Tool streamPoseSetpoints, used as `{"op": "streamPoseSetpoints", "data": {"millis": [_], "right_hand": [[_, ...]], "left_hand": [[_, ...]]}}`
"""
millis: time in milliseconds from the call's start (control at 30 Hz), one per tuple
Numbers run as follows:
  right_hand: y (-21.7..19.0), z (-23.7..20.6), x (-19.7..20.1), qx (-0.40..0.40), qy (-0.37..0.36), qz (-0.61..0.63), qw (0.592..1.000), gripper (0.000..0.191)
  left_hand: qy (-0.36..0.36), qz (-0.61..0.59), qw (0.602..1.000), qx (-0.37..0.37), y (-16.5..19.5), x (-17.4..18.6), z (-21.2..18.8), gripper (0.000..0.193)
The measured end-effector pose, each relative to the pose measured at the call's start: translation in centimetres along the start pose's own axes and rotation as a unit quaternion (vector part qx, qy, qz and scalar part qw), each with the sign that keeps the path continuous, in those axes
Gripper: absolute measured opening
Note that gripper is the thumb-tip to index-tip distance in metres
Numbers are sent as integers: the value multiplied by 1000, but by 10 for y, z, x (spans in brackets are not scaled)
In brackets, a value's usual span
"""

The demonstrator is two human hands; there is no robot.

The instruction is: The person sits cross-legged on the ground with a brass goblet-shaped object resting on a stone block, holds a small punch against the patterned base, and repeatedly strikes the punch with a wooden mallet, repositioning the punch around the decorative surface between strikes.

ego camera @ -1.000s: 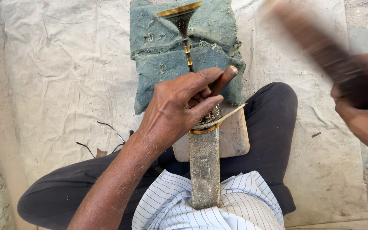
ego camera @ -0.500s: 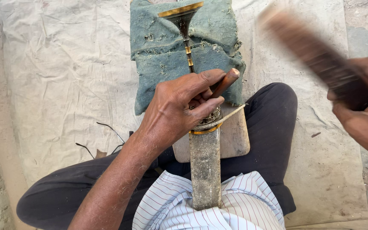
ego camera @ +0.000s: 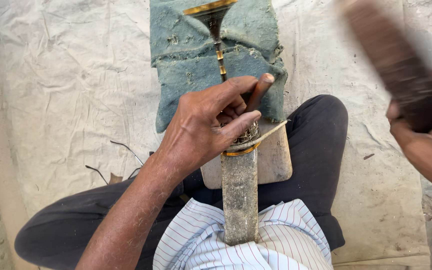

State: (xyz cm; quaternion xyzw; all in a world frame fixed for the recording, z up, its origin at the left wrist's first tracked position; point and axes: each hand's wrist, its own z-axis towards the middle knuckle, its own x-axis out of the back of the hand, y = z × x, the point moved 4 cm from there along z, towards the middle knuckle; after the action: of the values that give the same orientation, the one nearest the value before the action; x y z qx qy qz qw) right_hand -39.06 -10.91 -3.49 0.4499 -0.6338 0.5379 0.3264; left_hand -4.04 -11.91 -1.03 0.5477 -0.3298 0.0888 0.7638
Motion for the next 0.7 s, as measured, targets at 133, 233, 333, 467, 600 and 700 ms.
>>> {"op": "streamPoseSetpoints", "data": {"millis": [133,233,333,467,600,700], "right_hand": [[-4,-4,1,42,43,93,994,34],[-2,-2,0,45,-14,-91,995,39],[-2,0,11,62,39,-58,996,52],[1,6,7,60,20,37,997,52],[9,9,9,79,84,239,964,44],[9,8,14,115,64,108,985,46]], "left_hand": [[4,12,1000,-20,7,2,1,50],[-4,52,998,-29,13,1,2,47],[-20,58,998,-9,14,-1,2,46],[0,19,1000,8,10,-2,1,49],[27,6,999,-34,8,-3,0,54],[2,17,1000,-3,8,-4,2,50]]}}
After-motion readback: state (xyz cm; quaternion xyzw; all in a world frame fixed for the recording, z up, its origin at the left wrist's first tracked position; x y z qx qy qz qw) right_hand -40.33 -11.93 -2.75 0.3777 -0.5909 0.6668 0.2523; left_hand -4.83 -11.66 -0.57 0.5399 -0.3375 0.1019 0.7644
